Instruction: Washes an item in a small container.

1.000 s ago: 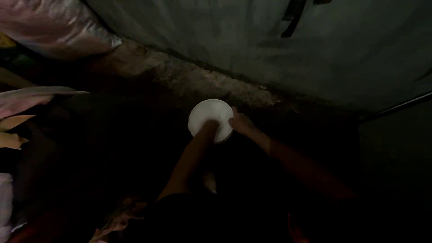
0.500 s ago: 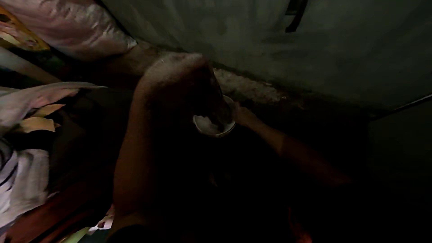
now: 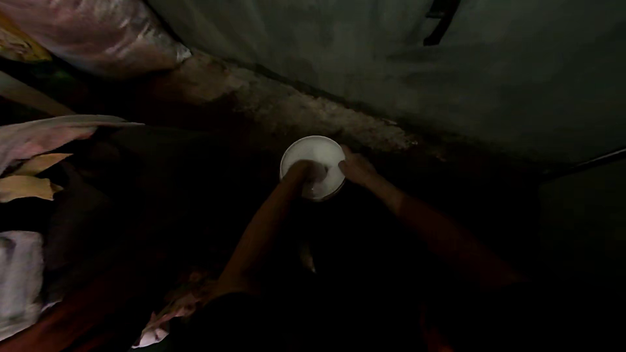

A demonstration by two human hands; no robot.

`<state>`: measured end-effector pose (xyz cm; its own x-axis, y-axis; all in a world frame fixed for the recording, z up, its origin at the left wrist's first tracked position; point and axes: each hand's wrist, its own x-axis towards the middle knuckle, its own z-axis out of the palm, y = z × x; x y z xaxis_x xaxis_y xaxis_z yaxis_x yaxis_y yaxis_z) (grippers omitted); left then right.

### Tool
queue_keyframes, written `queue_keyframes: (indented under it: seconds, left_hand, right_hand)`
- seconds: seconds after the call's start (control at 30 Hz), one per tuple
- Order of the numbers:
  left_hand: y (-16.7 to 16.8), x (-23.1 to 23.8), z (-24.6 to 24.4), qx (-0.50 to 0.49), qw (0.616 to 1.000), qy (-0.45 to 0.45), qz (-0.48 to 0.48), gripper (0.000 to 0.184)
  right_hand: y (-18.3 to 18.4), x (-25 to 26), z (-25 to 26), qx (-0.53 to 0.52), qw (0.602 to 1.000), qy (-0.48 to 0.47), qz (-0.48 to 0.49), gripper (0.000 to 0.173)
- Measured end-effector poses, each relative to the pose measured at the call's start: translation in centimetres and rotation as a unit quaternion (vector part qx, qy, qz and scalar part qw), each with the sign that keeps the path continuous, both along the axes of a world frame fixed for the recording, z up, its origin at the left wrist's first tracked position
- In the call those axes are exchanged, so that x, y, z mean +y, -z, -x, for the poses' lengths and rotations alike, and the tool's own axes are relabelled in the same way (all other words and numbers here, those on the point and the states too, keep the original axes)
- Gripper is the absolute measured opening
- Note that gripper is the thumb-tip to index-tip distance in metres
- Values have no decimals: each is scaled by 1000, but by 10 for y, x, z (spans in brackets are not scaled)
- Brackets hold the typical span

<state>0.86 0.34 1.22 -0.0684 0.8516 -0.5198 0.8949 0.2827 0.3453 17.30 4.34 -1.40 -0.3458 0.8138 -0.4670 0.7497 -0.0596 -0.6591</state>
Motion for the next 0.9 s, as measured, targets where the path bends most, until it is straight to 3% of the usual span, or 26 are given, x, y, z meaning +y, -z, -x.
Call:
queue_keyframes:
  seconds: [0.1,0.2,0.27,0.33,0.43,0.5,0.57,0.63,0.73,0.77,0.83,0.9]
  left_hand:
    - [14,-9,-6,6,995,99,-14,33]
    - [32,-16,-2,19,985,171,-28,45]
    - [32,-13,3,12,984,176,-2,50]
    - [27,-4,11,-35,995,93,-14,42]
    - [-9,18,25,-83,994,-56,-39,33]
    - [-48,35,37,-165,985,-15,-43,20]
    - [-77,47,58,-266,959,57,-83,22]
    - [-73,67,93,-302,924,143,-186,29]
    - [-83,64,102,-311,885,175,-300,32]
    - [-99,49,89,-288,897,144,-304,31]
    - [-133,19,50,-163,964,41,-205,27]
    - [-108,24,46,-57,991,37,-117,25]
  right_hand:
    - [-5,6,4,-52,997,-29,-56,60]
    - [-17,13,9,-70,986,-59,-140,71]
    - [-27,19,12,10,986,-80,-144,73]
    - [-33,23,14,116,983,-109,-91,81]
    - [-32,24,18,149,977,-154,-15,92]
    - [-23,26,25,155,974,-164,2,84]
    - [-13,26,32,162,975,-147,34,71]
    - [-5,24,41,163,977,-108,81,74]
    - [-2,21,57,18,986,-140,89,64]
    - [3,19,63,-39,981,-175,70,56]
    - [12,10,70,-124,965,-229,34,43]
    - [16,-5,71,-149,968,-199,19,42]
